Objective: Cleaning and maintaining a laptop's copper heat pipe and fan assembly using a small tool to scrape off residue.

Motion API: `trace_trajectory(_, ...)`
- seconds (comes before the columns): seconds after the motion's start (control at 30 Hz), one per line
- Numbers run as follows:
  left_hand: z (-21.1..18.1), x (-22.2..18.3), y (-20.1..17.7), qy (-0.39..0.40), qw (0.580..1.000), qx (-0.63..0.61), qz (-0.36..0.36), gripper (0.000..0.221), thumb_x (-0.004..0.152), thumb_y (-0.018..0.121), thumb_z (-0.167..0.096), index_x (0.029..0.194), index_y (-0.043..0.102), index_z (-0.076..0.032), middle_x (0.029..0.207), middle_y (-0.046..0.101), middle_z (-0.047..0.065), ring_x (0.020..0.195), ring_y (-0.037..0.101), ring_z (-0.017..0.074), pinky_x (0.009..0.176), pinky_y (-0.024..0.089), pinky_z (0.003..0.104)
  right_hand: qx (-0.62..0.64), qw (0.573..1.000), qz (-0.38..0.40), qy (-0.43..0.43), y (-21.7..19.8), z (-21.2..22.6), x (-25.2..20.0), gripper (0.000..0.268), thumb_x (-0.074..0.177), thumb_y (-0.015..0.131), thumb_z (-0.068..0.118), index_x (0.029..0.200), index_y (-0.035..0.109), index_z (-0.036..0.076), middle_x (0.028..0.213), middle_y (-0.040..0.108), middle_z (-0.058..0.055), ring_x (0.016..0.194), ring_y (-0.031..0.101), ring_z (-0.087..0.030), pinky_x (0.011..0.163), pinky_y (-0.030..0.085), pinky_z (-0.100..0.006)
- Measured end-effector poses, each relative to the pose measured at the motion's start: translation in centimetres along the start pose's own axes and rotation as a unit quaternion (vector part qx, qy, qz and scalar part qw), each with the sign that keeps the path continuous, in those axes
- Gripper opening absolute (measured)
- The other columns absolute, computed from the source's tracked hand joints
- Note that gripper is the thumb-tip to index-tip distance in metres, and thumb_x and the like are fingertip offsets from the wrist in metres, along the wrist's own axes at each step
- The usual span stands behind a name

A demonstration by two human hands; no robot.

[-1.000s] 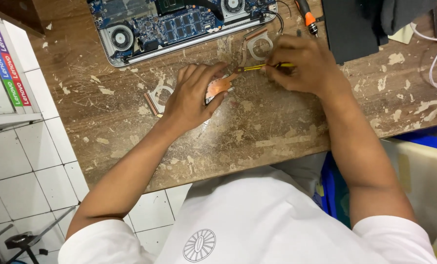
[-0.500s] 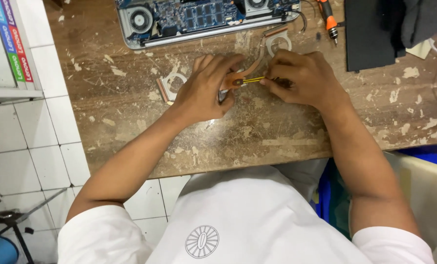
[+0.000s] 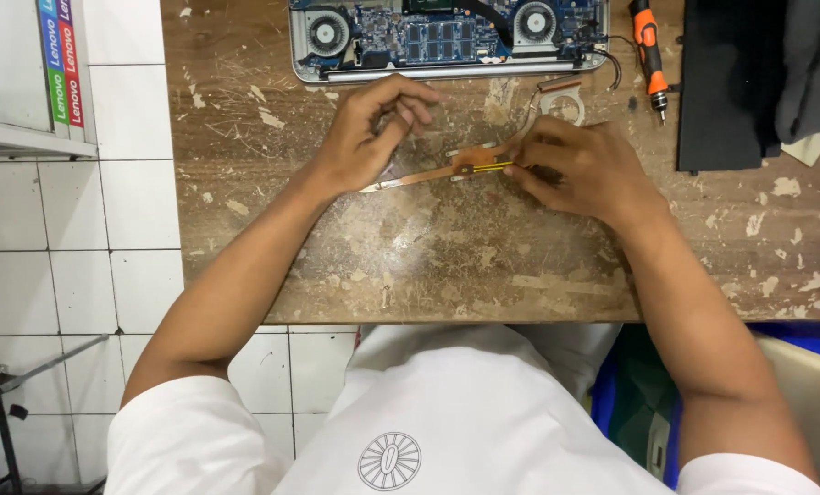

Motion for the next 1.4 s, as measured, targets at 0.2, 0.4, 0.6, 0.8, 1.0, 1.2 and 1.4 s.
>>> trace_trajectory(0.2,-0.6,-0.1,0.1,0.018,1.000,-0.024,0.001,0.029,0.108,0.037,-0.009,0.121,0.061,0.000,0.103,0.067,0.017,0.091,0.067,0.0241,0.079,0.059,0.034,-0.032,0.998,0.011,-0.050,1.3,1.7,2.2,0.013,0.098,0.079,0.018,0.089,0.073,0.011,0.093,0.065,-0.001,0.050,0.049,-0.012,0.038,0.040,-0.025)
trace_trajectory(0.4,0.2,0.2,-0.9,0.040,0.996,-0.070,-0.045,0.036,0.111,0.036,-0.024,0.115,0.063,-0.001,0.093,0.067,0.015,0.080,0.067,0.0215,0.068,0.057,0.029,-0.024,0.997,0.039,-0.068,2.7,3.6,5.1,0.016,0.101,0.074,0.020,0.087,0.074,0.012,0.089,0.067,0.001,0.050,0.051,-0.012,0.038,0.039,-0.026)
trace_trajectory(0.6,-0.5,0.7,-2.4,0.018,0.986,-0.149,-0.078,0.041,0.108,0.034,-0.031,0.110,0.063,-0.002,0.092,0.064,0.013,0.081,0.062,0.0200,0.070,0.055,0.030,-0.003,0.995,0.040,-0.090,3.7,5.7,7.1,0.020,0.103,0.071,0.019,0.085,0.071,0.011,0.090,0.065,0.000,0.051,0.050,-0.014,0.040,0.038,-0.027)
trace_trajectory(0.8,1.7,0.9,-3.3,-0.010,0.961,-0.256,-0.104,0.040,0.107,0.036,-0.031,0.114,0.061,0.000,0.096,0.067,0.015,0.086,0.065,0.0210,0.076,0.058,0.031,0.029,0.992,0.056,-0.110,5.4,6.9,8.6,0.019,0.102,0.067,0.018,0.086,0.068,0.009,0.089,0.064,-0.002,0.052,0.053,-0.014,0.036,0.040,-0.027)
trace_trajectory(1.0,2.0,1.2,-3.3,-0.037,0.953,-0.282,-0.100,0.046,0.107,0.034,-0.036,0.115,0.063,0.000,0.095,0.066,0.014,0.085,0.064,0.0207,0.077,0.056,0.032,0.000,0.992,0.031,-0.119,5.4,8.3,10.3,0.018,0.102,0.070,0.022,0.087,0.067,0.013,0.093,0.063,-0.001,0.049,0.052,-0.016,0.041,0.042,-0.030)
trace_trajectory(1.2,2.5,1.3,-3.3,-0.052,0.952,-0.284,-0.103,0.045,0.106,0.038,-0.037,0.114,0.063,-0.001,0.094,0.068,0.012,0.084,0.065,0.0188,0.075,0.057,0.031,-0.013,0.993,-0.015,-0.114,5.6,8.3,9.9,0.017,0.100,0.071,0.019,0.085,0.067,0.015,0.093,0.064,0.000,0.048,0.054,-0.014,0.038,0.036,-0.027)
trace_trajectory(1.4,2.9,1.3,-3.4,-0.059,0.950,-0.285,-0.113,0.044,0.107,0.041,-0.036,0.113,0.064,0.000,0.093,0.067,0.013,0.083,0.065,0.0184,0.074,0.059,0.030,0.018,0.994,-0.002,-0.105,5.0,7.6,9.5,0.018,0.100,0.070,0.018,0.083,0.067,0.014,0.092,0.063,0.000,0.050,0.053,-0.016,0.040,0.043,-0.029)
Point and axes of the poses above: each hand's wrist, its own x-axis towards the middle knuckle, its own y-axis out of the palm, z = x × y, the point moved 9 cm from there along x, towards the middle knuckle
